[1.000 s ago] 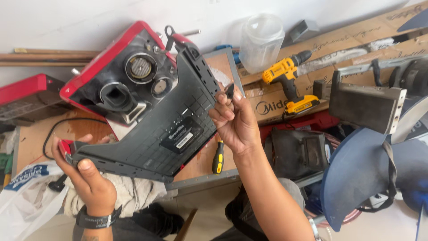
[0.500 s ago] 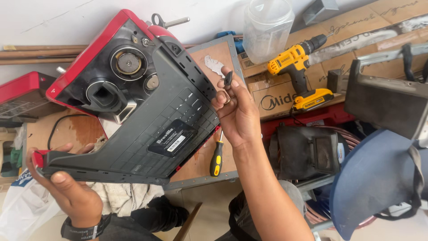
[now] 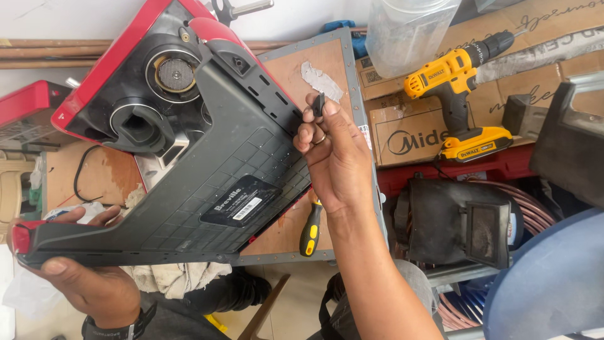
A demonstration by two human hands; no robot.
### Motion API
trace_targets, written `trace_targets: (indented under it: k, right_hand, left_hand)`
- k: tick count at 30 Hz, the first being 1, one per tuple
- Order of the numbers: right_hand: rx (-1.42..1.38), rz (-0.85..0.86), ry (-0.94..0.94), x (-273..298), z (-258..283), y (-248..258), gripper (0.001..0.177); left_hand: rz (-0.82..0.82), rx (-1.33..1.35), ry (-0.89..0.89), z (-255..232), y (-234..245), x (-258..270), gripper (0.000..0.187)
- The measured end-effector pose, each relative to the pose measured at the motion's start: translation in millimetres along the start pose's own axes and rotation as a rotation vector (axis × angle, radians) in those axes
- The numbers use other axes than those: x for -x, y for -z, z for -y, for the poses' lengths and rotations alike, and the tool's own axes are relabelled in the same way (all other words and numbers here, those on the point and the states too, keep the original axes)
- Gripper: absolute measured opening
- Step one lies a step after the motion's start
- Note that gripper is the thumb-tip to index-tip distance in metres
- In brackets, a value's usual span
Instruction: The person uses a screwdriver to remove screws from the bottom panel of a red Breville espresso machine. They detach the panel, inspect the internal components, and then reattach the panel by screwing it back into place.
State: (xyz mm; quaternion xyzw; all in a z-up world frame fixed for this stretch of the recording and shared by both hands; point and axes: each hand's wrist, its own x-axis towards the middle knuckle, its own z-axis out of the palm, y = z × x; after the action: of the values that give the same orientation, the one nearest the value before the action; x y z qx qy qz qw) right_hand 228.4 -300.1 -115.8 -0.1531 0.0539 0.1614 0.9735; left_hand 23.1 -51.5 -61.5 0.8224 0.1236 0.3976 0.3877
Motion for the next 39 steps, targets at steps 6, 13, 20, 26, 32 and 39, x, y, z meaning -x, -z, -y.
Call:
trace_targets:
  k: [6,13,20,26,32,39]
  right_hand:
    - [0.101,0.012,0.070,1,-1,-12,0.022]
    - [0.219,-0.004,0.082,5,-2,-21,0.020]
    - [0.514,0.028,0.302,10,-6,-40,0.020]
    - [0.638,0.048,0.434,11,-18,-56,0.023]
    - [0.895,0.079,0.713,-1,-18,-77,0.014]
    - [1.100,0.071,0.953,-8,-19,-91,0.012]
  left_hand:
    - [-0.046,-0.010,-0.020,4,-5,1,0.079]
    - [-0.069,-0.017,-0.013,7,-7,4,0.077]
    - [-0.022,0.030,0.013,4,0,2,0.080]
    - [0.025,0.022,0.044,-7,2,-5,0.082]
    - [0.034,0.030,0.044,-10,6,-7,0.080]
    - [0.047,0.079,0.068,0,13,-6,0.078]
